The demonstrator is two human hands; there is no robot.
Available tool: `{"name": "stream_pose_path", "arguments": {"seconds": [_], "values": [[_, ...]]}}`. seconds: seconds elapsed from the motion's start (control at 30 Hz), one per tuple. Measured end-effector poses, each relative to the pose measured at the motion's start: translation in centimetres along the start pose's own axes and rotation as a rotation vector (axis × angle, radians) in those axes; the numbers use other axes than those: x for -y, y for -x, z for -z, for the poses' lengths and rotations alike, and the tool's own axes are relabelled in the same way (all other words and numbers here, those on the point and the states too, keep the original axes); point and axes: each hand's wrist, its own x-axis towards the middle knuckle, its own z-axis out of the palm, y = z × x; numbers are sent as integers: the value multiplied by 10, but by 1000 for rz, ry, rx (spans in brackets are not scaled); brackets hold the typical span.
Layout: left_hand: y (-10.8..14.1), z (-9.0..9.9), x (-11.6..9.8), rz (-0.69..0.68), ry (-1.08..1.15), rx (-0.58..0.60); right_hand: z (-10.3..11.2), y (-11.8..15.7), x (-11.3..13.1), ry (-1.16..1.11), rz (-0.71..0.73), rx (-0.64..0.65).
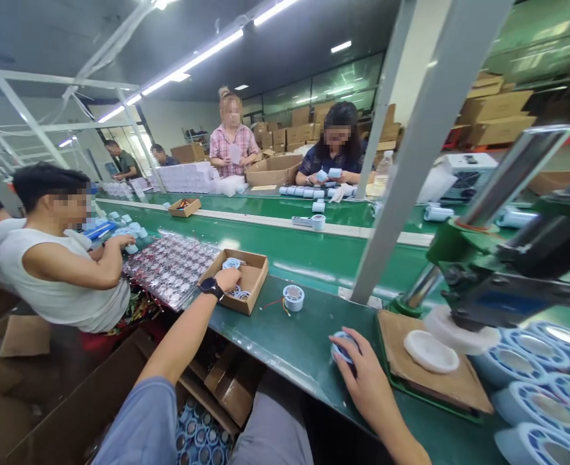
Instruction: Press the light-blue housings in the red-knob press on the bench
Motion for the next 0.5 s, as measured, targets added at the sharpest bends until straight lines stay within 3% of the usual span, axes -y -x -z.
{"name": "stream_pose_path", "arguments": {"seconds": [0.1, 0.23, 0.5], "values": [[0, -1, 3, -17, 17, 11, 8, 20, -6, 22, 68, -43], [4, -1, 8, -49, 42, 3, 15, 25, -7, 20, 112, -49], [9, 8, 11, -118, 138, -72, 23, 27, 4, -49, -65, 73]]}}
